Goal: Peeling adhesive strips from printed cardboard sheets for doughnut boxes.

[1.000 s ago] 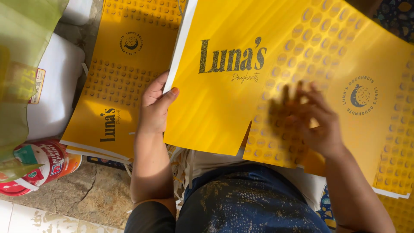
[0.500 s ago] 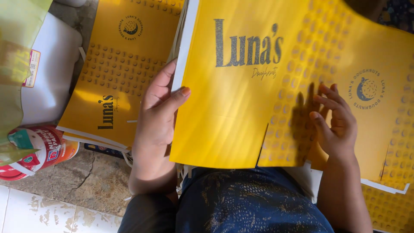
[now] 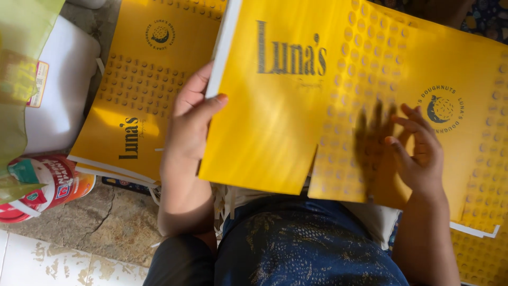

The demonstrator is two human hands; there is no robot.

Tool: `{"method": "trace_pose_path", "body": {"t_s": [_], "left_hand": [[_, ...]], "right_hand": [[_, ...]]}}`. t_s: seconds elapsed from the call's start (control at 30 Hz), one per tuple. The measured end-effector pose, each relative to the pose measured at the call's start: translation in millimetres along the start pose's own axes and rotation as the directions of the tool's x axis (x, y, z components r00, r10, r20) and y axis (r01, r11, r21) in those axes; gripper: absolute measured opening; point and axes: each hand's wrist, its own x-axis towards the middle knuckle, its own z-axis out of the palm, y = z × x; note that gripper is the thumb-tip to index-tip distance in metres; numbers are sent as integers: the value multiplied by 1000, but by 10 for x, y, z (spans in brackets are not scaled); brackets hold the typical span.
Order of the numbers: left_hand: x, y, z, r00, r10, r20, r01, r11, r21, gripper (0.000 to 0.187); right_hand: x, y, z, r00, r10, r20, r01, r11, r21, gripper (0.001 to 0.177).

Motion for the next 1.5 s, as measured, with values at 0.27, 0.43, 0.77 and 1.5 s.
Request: {"method": "trace_pose_path", "body": {"t_s": [0.27, 0.43, 0.77, 1.5], "left_hand": [[585, -517, -914, 999, 43, -9, -39, 964, 262, 51], [672, -749, -1479, 999, -38, -11, 40, 973, 226, 60], [627, -492, -1792, 989, 48, -143, -6, 960, 279, 51], [651, -119, -2178, 986, 120, 118, -164, 844, 510, 55]], "right_hand": [[-271, 1109, -810, 932, 169, -321, -212, 972, -104, 30], [-673, 1669, -1160, 828, 310, -467, -440, 875, -201, 37], [-703, 1536, -1150, 691, 531, -491, -647, 757, -92, 62], [-854, 1538, -1389, 728, 651, -213, -405, 660, 633, 37]]}}
